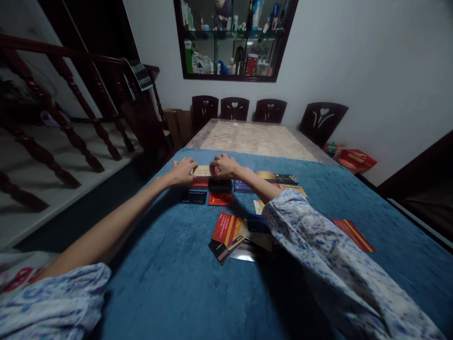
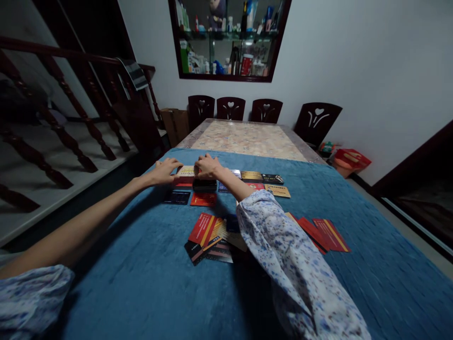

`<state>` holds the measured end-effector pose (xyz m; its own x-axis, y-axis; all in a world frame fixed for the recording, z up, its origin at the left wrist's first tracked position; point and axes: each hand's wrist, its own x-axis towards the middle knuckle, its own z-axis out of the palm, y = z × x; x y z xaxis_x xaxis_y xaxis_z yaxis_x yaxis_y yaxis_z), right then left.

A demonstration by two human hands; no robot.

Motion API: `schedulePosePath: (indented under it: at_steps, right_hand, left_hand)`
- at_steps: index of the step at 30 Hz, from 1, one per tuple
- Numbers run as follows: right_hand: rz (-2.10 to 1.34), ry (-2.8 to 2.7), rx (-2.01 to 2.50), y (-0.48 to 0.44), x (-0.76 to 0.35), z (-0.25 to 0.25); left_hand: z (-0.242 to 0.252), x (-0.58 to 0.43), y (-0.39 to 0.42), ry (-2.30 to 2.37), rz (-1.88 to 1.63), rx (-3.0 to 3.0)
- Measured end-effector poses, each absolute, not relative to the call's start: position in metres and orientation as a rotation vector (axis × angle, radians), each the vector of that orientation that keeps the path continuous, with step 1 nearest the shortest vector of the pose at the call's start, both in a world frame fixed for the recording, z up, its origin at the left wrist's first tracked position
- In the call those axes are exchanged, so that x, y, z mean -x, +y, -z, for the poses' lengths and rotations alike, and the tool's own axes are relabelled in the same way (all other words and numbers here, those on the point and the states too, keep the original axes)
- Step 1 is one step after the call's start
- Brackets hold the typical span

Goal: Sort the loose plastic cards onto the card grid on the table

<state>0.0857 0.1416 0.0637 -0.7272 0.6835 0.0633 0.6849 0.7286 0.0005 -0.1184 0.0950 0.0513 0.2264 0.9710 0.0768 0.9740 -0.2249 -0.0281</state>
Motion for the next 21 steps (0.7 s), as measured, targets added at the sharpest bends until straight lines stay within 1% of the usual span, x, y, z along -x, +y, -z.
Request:
schedulePosePath:
  at_steps: [14, 21]
  right_hand:
    - [0.008, -2.901, 1.275, 0.170, -0.060, -0.057]
    - [-0.046, -2.917, 1.321, 0.176, -0.051, -0.055]
  left_hand:
    - [-0.051, 0.129, 0.134, -2.000, -0.111, 2.365]
    - [-0.041, 0.136, 0.155, -1.976, -0.149, 2.393]
